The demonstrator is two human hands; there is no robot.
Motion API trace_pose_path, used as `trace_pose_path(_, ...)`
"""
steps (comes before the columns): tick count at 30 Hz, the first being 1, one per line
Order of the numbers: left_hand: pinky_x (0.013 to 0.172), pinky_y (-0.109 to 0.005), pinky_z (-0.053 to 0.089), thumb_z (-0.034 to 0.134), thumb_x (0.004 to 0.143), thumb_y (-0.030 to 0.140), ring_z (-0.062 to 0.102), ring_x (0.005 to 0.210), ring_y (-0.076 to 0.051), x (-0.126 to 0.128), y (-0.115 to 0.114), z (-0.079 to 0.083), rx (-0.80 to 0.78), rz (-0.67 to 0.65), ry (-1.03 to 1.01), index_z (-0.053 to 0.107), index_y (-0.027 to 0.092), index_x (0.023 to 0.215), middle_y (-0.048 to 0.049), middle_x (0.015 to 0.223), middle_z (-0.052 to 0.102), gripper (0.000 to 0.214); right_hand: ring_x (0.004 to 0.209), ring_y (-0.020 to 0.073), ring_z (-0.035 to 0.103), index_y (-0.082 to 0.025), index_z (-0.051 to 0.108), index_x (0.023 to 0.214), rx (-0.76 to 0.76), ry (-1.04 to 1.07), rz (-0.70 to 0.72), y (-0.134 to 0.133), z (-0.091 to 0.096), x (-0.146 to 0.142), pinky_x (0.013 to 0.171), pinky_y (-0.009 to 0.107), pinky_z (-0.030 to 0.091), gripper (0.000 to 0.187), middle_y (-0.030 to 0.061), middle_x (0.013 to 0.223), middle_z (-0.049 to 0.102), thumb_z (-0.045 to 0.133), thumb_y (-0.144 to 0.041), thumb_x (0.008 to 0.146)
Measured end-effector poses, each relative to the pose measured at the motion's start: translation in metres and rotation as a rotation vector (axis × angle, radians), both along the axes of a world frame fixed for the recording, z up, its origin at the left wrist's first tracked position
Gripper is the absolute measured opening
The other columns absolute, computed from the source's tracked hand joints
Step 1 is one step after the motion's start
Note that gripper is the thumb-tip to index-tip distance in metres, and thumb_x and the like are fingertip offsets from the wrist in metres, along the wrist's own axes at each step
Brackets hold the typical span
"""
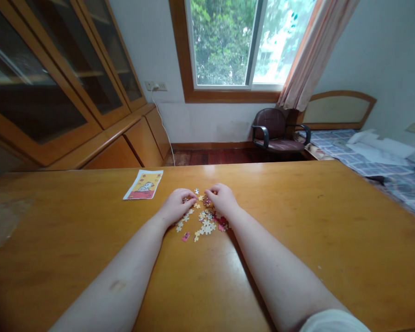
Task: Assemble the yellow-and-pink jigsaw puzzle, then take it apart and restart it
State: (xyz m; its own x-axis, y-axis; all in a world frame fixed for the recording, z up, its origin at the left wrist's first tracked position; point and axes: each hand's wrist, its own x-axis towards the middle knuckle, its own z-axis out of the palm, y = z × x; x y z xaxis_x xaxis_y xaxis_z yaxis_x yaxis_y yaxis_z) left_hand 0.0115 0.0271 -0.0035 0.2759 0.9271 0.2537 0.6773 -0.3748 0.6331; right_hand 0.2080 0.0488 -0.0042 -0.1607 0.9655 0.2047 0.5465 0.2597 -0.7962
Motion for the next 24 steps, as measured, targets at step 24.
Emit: trace_pose_path(24, 0.108, -0.042, 0.038, 0.042, 0.091, 0.056, 0.053, 0.124, -0.026, 0.005, -0.007, -0.008, -0.346, -0.113, -0.599, 0.061, 0.019, 0.121, -0.011, 0.13, 0.062, 0.052, 0.068, 0.0188, 0.066, -0.018, 0.058, 0.077, -0.511, 0.693, -0.084, 0.007, 0.007, 0.002, 0.066, 0.03, 0.051, 0.037, 0.0093, 0.077, 0.068, 0.041, -0.047, 0.09)
